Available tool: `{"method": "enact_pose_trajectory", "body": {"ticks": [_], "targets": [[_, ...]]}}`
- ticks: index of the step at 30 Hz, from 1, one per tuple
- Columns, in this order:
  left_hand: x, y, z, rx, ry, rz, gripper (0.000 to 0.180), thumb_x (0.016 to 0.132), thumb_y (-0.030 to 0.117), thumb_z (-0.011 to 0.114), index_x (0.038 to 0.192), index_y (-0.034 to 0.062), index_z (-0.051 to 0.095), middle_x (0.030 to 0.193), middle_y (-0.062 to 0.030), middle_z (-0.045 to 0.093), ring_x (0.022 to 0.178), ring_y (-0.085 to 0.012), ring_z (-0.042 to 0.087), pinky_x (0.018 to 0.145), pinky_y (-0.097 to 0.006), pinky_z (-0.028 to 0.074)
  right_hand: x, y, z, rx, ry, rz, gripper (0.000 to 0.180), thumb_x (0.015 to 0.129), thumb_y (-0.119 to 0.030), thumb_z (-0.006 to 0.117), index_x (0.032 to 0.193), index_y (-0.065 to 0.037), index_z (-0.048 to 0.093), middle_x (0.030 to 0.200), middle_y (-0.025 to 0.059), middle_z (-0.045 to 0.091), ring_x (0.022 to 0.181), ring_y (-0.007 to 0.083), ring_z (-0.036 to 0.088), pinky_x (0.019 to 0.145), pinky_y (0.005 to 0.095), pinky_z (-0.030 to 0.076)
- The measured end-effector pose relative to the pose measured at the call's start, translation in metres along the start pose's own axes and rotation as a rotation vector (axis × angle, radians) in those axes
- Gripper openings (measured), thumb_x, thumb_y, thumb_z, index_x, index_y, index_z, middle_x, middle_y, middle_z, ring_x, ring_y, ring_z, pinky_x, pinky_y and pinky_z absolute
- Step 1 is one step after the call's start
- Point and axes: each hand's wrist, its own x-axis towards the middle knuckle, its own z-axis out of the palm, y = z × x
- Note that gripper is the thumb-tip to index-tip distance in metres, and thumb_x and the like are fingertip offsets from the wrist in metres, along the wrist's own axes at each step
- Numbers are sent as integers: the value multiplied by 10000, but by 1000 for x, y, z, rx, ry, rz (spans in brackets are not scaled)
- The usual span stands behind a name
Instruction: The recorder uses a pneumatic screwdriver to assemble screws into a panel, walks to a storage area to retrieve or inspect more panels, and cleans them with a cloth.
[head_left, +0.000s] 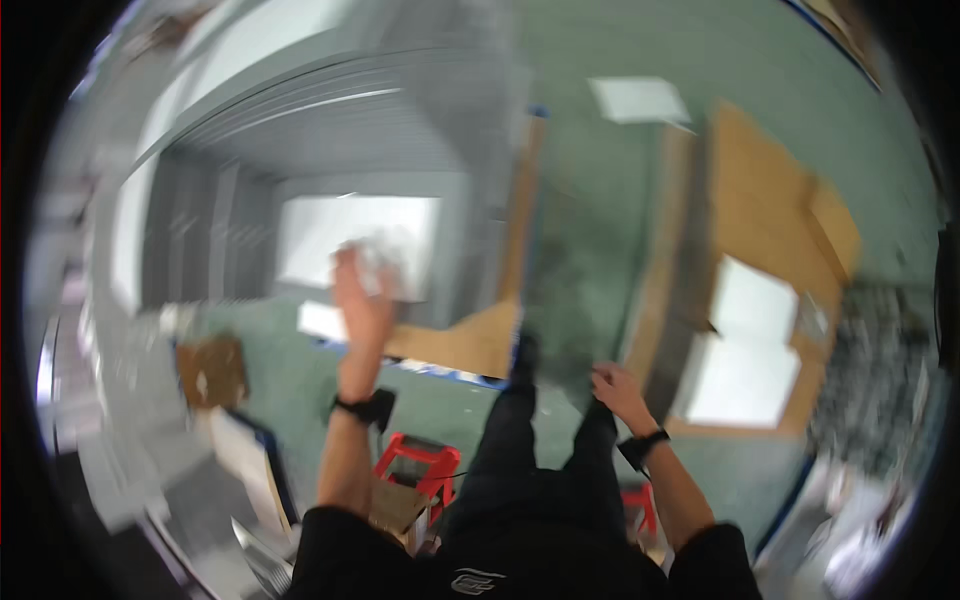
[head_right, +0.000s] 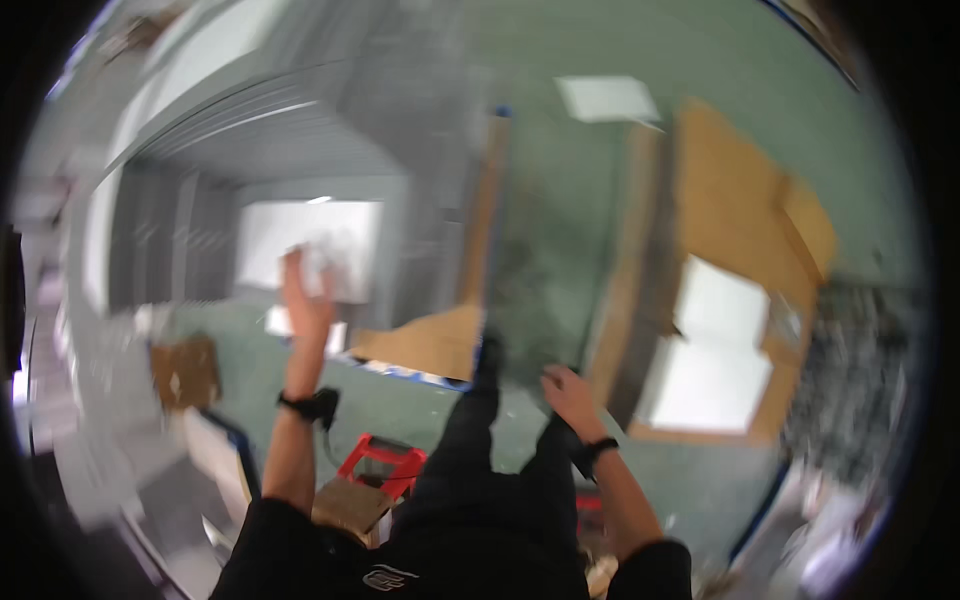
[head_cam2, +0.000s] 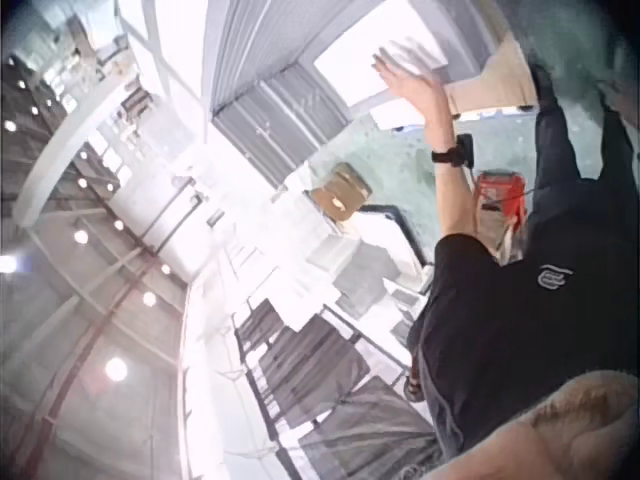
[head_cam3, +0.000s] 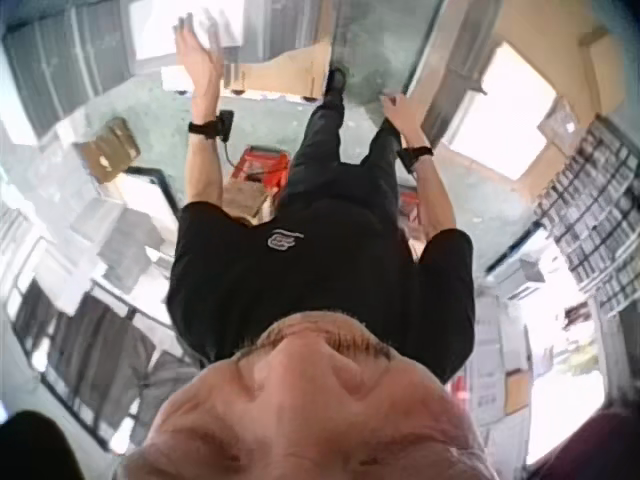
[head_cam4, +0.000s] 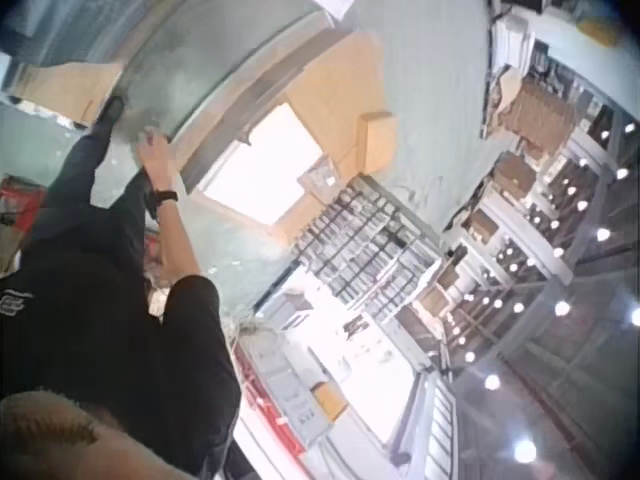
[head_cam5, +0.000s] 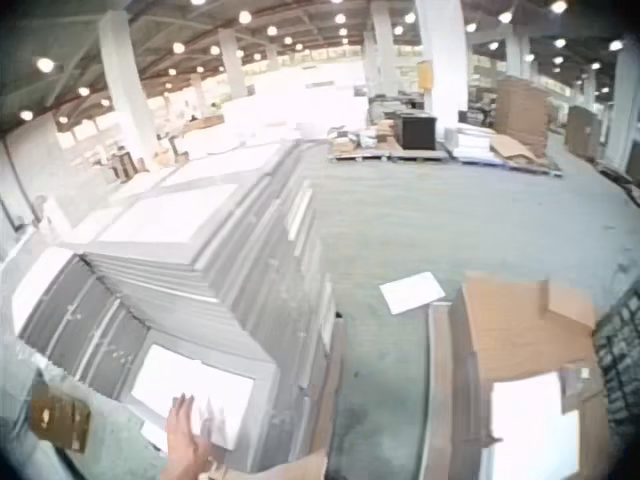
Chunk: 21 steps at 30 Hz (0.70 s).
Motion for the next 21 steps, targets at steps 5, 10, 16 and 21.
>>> {"method": "enact_pose_trajectory", "body": {"ticks": [5,10,16,21], "targets": [[-103,175,29,-531,-339,192,429,1044,151,585,1430,-28,537,1404,-216,603,1300,-330,582,1117,-424,433,-96,139,-96,-73,529,41,259,914,-145,708,1138,-22,665,971,210,705,917,387,696,808,446,553],[-255,340,139,-899,-1109,24,441,1057,205,605,1437,-8,533,1324,-179,665,1180,-218,662,1020,-356,509,-144,271,-219,-247,875,426,409,898,-155,734,1255,23,643,1166,241,673,942,316,709,853,435,568],[-377,459,294,-779,-1443,-125,507,1030,257,627,1445,-13,518,1277,-201,681,1143,-261,677,1004,-357,513,-167,416,-358,-364,1020,587,587,867,-222,773,1356,40,582,1331,278,614,1260,425,577,1083,459,471],[-425,495,365,-842,-1366,-163,547,1013,259,622,1456,-32,487,1242,-218,682,1158,-290,662,999,-364,509,-160,501,-430,-348,1018,603,791,842,-300,809,1472,36,468,1416,298,547,1326,442,530,1108,447,453]]}}
